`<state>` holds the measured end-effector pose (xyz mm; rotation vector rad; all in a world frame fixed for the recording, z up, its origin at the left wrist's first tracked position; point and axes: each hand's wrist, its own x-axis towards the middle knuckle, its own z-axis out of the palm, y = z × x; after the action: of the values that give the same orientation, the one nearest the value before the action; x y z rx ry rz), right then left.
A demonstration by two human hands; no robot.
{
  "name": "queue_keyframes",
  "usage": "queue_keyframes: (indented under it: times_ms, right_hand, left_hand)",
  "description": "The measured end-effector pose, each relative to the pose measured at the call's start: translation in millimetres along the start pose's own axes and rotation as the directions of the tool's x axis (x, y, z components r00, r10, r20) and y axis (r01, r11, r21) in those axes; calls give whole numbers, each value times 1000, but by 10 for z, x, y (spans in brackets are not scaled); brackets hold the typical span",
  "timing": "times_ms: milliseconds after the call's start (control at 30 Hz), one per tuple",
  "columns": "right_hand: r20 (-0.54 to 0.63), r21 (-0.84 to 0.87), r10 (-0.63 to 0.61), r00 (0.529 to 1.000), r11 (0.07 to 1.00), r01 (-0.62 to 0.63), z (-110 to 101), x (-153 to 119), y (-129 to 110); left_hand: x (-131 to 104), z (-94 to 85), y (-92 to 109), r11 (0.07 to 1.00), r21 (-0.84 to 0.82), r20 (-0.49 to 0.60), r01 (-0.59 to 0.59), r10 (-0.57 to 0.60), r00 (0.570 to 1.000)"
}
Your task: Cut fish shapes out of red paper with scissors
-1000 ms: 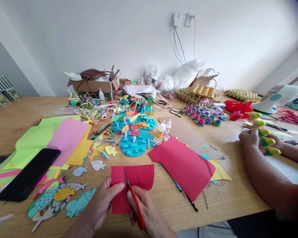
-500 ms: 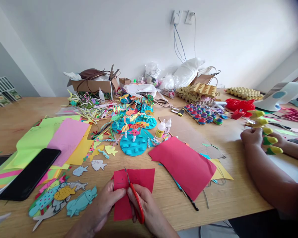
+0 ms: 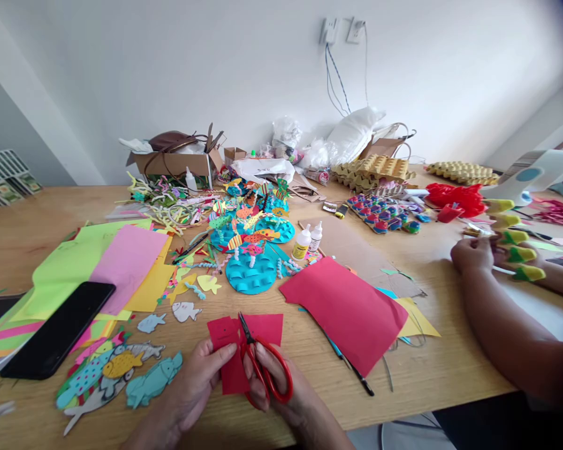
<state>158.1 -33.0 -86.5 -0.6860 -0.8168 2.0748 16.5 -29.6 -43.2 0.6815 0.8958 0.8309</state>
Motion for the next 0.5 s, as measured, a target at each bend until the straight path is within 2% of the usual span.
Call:
queue_keyframes:
  times_ms: [133, 233, 300, 333, 400, 433, 467, 500]
  right_hand:
    - [0, -99, -38, 999, 994, 38, 48, -2, -32]
    - [25, -156, -79, 997, 984, 82, 60, -45, -90]
    - [-27, -205, -122, 992, 972, 114, 24, -98, -175]
    - [-104, -262, -168, 980, 956, 136, -9, -128, -231]
    - [-312, -428, -258, 914, 897, 108, -92, -182, -357]
    - [-398, -513, -329, 857, 854, 89, -135, -201, -414]
    - [-446, -597, -417, 792, 798, 84, -174, -214, -461]
    - [-468, -641, -459, 755, 765, 67, -206, -220, -494]
  left_hand:
    - [46, 15, -33, 1000, 23, -21, -6, 7, 1000]
    - [84, -21, -34, 997, 9, -57, -72, 73, 996]
    - [96, -65, -6, 994, -19, -105, -109, 106, 989]
    - [95, -88, 14, 993, -38, -124, -113, 107, 987]
    - [81, -124, 52, 991, -70, -145, -114, 103, 984]
    - [72, -134, 66, 990, -77, -150, -118, 105, 983]
    - [62, -137, 76, 989, -79, -153, -123, 110, 982]
    - [54, -133, 82, 988, -77, -154, -130, 117, 981]
